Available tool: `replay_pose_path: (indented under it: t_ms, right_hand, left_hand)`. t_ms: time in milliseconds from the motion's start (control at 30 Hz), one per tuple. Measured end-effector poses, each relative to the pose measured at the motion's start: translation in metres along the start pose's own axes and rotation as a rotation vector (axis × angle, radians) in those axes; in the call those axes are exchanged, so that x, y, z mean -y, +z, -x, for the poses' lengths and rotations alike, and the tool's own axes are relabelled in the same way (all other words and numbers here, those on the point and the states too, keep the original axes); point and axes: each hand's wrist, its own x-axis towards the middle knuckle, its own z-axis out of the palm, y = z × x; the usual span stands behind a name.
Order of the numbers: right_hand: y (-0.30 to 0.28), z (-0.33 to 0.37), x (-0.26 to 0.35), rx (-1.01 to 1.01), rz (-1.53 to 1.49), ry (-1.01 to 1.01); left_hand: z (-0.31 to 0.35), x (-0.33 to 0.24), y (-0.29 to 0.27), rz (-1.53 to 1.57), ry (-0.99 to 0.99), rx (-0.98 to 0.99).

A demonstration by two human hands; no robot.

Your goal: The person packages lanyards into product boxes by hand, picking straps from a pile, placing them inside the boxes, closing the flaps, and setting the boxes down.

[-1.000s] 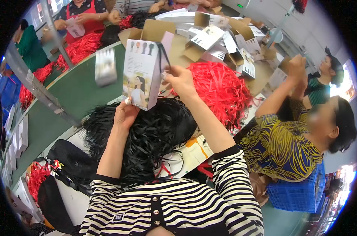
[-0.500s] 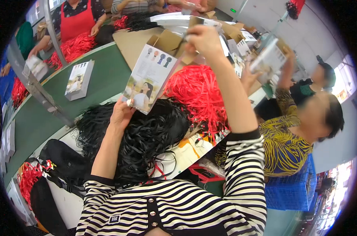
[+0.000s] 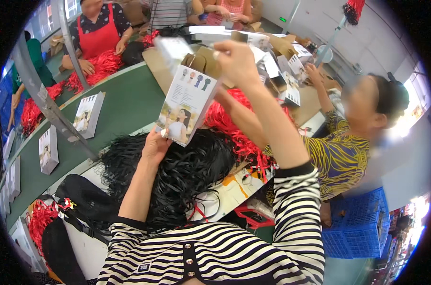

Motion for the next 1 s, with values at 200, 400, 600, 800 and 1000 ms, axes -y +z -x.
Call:
replay_pose_path:
  t_ms: [200,400,600,800,1000]
  right_hand:
    - [0.041,0.088,-0.009,-0.163,-0.443,0.218]
    - [0.092,0.158,-0.065,0.026,-0.192,0.205]
    - [0.117,0.182,-0.081,0.110,0.246,0.074]
    - [0.118,0.189,-0.084,0.018,0.224,0.028]
    - [0.126,0.186,-0.090,-0.023,0.140,0.048]
  left_hand:
    - [0.007,-0.006,-0.005,0.046,0.043,-0.037]
    - [-0.002,-0.039,0.013,0.032,0.196,-0.040]
    - [-0.027,-0.083,-0.002,-0.036,0.226,-0.246]
    - [-0.076,-0.076,-0.034,0.049,0.206,-0.482]
    - [-0.119,-0.081,-0.090,-0.316,0.235,-0.739]
